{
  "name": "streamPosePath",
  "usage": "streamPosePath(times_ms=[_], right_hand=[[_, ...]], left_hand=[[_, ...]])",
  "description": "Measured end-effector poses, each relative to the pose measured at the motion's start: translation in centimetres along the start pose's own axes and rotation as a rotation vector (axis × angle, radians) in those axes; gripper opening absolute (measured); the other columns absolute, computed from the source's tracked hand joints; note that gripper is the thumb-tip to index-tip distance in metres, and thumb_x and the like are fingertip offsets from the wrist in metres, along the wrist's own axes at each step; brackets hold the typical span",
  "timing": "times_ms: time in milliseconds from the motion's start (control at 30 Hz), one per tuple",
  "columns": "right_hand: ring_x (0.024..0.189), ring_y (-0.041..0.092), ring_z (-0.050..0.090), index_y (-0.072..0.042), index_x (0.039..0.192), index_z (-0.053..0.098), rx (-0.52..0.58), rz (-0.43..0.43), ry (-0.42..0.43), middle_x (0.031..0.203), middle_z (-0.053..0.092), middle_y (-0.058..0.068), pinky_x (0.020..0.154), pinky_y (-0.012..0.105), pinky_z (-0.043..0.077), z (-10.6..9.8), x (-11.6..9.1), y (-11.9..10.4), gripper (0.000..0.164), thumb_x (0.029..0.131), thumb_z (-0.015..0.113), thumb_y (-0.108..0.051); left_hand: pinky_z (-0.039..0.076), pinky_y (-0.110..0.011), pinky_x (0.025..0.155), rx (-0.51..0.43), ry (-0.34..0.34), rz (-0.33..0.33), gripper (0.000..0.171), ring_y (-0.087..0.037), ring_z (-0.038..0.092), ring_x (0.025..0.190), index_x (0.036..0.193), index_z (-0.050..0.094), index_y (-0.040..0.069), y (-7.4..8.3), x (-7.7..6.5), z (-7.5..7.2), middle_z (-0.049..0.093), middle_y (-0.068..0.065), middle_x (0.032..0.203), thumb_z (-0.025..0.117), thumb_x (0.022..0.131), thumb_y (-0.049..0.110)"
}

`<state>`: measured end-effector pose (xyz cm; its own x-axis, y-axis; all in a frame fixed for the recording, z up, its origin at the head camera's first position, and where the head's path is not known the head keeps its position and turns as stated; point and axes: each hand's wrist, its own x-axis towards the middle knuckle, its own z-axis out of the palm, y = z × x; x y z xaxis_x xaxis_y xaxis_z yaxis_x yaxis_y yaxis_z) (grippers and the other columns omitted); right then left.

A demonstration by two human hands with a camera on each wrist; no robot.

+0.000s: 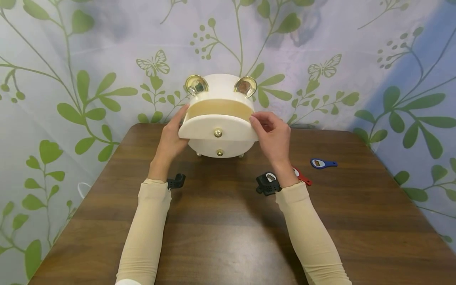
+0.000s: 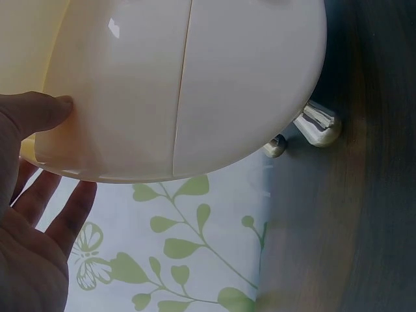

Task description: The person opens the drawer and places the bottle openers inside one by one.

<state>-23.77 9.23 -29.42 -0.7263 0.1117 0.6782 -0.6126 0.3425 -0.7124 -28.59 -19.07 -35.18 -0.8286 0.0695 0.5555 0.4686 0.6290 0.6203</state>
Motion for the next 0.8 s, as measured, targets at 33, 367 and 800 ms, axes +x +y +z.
streamPosePath(times_ms=[33, 367, 800], right_hand=[[0.083, 0.020, 0.069, 0.001, 0.098, 0.073, 0.002, 0.002, 0.000, 0.093, 0.072, 0.015, 0.071, 0.019, 0.053, 0.0, 0.1, 0.1, 0.016, 0.087, 0.072, -0.011], [0.091, 0.021, 0.070, 0.000, 0.103, 0.071, -0.026, 0.056, -0.033, 0.098, 0.072, 0.014, 0.079, 0.031, 0.057, -0.7, 1.7, 0.8, 0.020, 0.087, 0.071, -0.012], [0.096, 0.011, 0.068, -0.009, 0.111, 0.071, -0.171, 0.130, -0.027, 0.107, 0.072, 0.006, 0.086, 0.030, 0.054, -4.0, 3.8, 4.9, 0.028, 0.088, 0.071, -0.026]], left_hand=[[0.050, -0.048, 0.080, -0.001, -0.003, -0.002, 0.082, -0.029, 0.066, 0.083, 0.150, 0.032, 0.038, 0.0, 0.1, 0.0, 0.057, -0.011, 0.128, 0.065, 0.084, 0.003], [0.050, -0.046, 0.078, -0.011, -0.019, -0.023, 0.083, -0.028, 0.065, 0.079, 0.149, 0.031, 0.041, -0.6, 1.5, 0.2, 0.058, -0.010, 0.128, 0.065, 0.084, 0.003], [0.049, -0.050, 0.087, -0.006, -0.031, -0.019, 0.084, -0.032, 0.067, 0.093, 0.149, 0.032, 0.039, -1.5, 2.8, 0.4, 0.052, -0.008, 0.140, 0.066, 0.081, 0.003]])
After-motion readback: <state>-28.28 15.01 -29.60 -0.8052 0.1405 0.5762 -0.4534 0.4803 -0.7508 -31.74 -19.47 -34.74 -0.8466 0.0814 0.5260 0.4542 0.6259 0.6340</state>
